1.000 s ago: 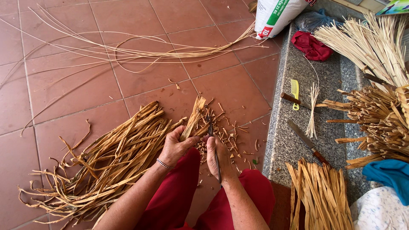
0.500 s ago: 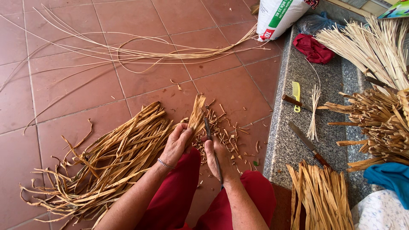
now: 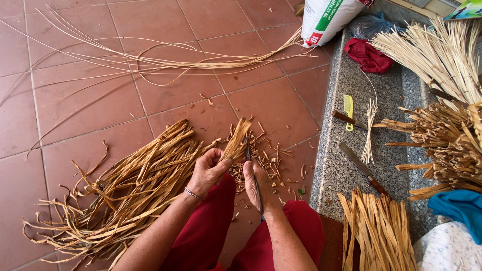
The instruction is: The person sits on a tiled floor and uses shears to trim dried plant strips. They repeatedly pick up strips from a pile, cut them into smaller pieces, and place the trimmed pieces onto a nearby ledge.
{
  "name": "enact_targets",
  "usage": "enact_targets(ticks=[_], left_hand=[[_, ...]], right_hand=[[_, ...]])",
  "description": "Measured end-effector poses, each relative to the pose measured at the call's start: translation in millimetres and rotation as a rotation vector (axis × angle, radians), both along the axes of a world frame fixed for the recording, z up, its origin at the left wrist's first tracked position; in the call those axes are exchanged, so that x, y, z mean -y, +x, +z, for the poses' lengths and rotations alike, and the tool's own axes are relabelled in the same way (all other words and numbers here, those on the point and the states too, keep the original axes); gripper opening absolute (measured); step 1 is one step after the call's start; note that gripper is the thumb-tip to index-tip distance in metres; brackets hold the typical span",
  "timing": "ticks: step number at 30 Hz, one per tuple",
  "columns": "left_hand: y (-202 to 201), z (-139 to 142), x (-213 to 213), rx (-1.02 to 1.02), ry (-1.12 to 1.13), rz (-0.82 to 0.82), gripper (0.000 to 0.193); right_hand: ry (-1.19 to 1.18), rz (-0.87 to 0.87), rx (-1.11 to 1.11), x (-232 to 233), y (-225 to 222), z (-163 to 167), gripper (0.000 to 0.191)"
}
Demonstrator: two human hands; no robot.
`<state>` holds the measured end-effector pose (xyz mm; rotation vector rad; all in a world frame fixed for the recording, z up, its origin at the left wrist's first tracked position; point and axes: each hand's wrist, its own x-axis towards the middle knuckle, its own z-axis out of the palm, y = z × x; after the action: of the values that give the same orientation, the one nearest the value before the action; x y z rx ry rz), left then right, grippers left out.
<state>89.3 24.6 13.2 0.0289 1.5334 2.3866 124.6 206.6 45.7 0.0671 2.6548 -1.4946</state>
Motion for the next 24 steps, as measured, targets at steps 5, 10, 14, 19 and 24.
enact_targets(ticks=[5, 10, 14, 19, 24], left_hand=[[-0.1, 1.0, 2.5, 0.016, -0.029, -0.004, 0.013], [-1.4, 1.5, 3.1, 0.031, 0.022, 0.029, 0.013], [-1.5, 1.8, 2.9, 0.021, 0.033, 0.027, 0.014], [0.9, 0.3, 5.3, 0.028, -0.024, 0.007, 0.016], [1.4, -4.3, 5.5, -0.183, -0.197, -0.033, 0.022]], right_hand=[[-0.030, 0.035, -0.152, -1.7, -1.2, -1.6, 0.084], [0.050, 0.005, -0.138, 0.9, 3.6, 1.8, 0.079], [0.026, -0.038, -0.186, 4.0, 8.3, -4.7, 0.078], [-0.442, -0.217, -0.021, -9.8, -1.1, -14.4, 0.077], [-0.426, -0.149, -0.019, -27.7, -7.1, -8.2, 0.076]])
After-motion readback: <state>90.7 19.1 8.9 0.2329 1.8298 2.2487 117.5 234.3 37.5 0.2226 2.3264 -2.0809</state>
